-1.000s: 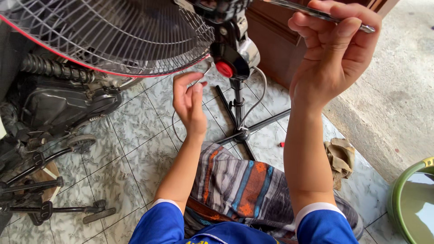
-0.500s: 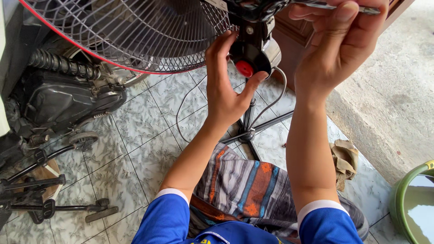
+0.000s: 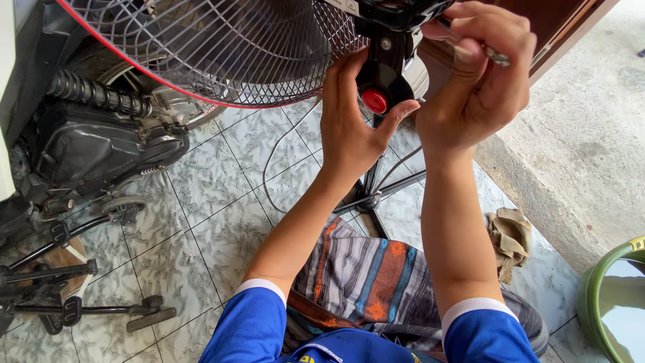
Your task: The person sits on the floor and uses a screwdriver to tighten screws on the front grill and the neck joint of a standing fan. The person adjusts the fan's position and secures the components.
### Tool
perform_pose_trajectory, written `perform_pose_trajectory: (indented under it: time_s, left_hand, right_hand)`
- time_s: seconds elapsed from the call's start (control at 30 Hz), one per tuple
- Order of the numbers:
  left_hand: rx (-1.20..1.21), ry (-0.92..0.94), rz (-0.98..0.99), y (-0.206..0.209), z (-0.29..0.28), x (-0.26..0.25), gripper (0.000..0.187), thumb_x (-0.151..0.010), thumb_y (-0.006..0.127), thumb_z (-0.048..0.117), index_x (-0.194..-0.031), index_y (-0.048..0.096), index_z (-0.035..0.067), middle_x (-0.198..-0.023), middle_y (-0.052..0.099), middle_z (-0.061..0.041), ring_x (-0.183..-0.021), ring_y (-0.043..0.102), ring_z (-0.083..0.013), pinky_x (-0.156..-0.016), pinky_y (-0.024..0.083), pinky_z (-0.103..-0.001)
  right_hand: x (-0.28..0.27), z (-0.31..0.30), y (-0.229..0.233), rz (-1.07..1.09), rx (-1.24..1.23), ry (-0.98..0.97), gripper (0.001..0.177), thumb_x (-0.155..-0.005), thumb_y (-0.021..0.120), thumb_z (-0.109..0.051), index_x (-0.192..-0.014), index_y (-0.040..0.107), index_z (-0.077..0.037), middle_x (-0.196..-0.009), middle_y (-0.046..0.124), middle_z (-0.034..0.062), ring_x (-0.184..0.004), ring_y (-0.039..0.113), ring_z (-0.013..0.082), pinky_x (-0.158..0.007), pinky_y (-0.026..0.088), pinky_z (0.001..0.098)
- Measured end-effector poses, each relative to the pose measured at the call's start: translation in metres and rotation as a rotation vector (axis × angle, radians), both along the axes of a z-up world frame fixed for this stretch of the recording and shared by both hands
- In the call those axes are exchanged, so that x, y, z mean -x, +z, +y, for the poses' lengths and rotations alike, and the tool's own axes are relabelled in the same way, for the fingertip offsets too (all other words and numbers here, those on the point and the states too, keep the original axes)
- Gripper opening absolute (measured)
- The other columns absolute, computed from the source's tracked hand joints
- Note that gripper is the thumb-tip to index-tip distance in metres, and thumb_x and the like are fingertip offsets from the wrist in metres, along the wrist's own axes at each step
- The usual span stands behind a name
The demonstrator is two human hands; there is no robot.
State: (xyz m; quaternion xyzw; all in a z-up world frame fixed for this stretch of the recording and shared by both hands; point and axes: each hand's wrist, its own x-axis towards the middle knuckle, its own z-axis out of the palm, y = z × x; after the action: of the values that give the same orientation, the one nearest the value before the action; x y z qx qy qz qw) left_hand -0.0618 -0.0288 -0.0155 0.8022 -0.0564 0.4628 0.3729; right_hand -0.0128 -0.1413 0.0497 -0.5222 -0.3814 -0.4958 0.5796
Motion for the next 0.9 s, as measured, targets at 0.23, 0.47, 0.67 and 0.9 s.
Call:
perform_pose_trajectory:
  time_s: [0.23,0.47,0.67,0.9]
  left_hand:
    - [0.004,-0.003,-0.003,-0.003,0.002,-0.001,0.082,-0.093,0.085,0.045,-0.152,0.043,0.008,-0.139,0.052,-0.012,-0.13,0.058,-0.027,-0.108,0.053,-0.036]
    - [-0.03,0.012,-0.024,-0.008,0.006,-0.005,0.076,-0.093,0.082,0.035,-0.152,0.042,0.009,-0.142,0.051,-0.013,-0.132,0.055,-0.03,-0.109,0.051,-0.037]
    - [0.009,0.026,-0.029,-0.006,0.005,-0.006,0.087,-0.084,0.084,0.057,-0.146,0.047,0.007,-0.138,0.055,-0.011,-0.123,0.061,-0.0267,-0.101,0.054,-0.035]
    - [-0.001,0.024,-0.057,-0.003,0.004,-0.004,0.085,-0.086,0.085,0.055,-0.146,0.048,0.007,-0.132,0.056,-0.009,-0.122,0.062,-0.025,-0.102,0.054,-0.034]
  right_hand:
    - [0.013,0.005,0.003,-0.057,0.116,-0.132,0.01,-0.111,0.056,-0.001,-0.112,0.062,0.007,-0.114,0.067,0.02,-0.1,0.074,0.0264,-0.08,0.068,0.0317]
    - [0.023,0.01,-0.001,-0.122,0.26,-0.29,0.013,-0.102,0.062,0.013,-0.112,0.067,0.007,-0.114,0.069,0.0234,-0.095,0.076,0.0274,-0.078,0.065,0.0306]
    - [0.013,0.007,-0.001,-0.081,0.015,-0.138,0.016,-0.113,0.056,-0.007,-0.11,0.063,0.007,-0.11,0.069,0.0181,-0.096,0.073,0.0283,-0.083,0.063,0.0364]
    - [0.03,0.003,-0.008,0.0,-0.093,0.121,0.032,-0.115,0.051,-0.024,-0.115,0.055,0.008,-0.115,0.065,0.0192,-0.094,0.076,0.0263,-0.083,0.065,0.0363]
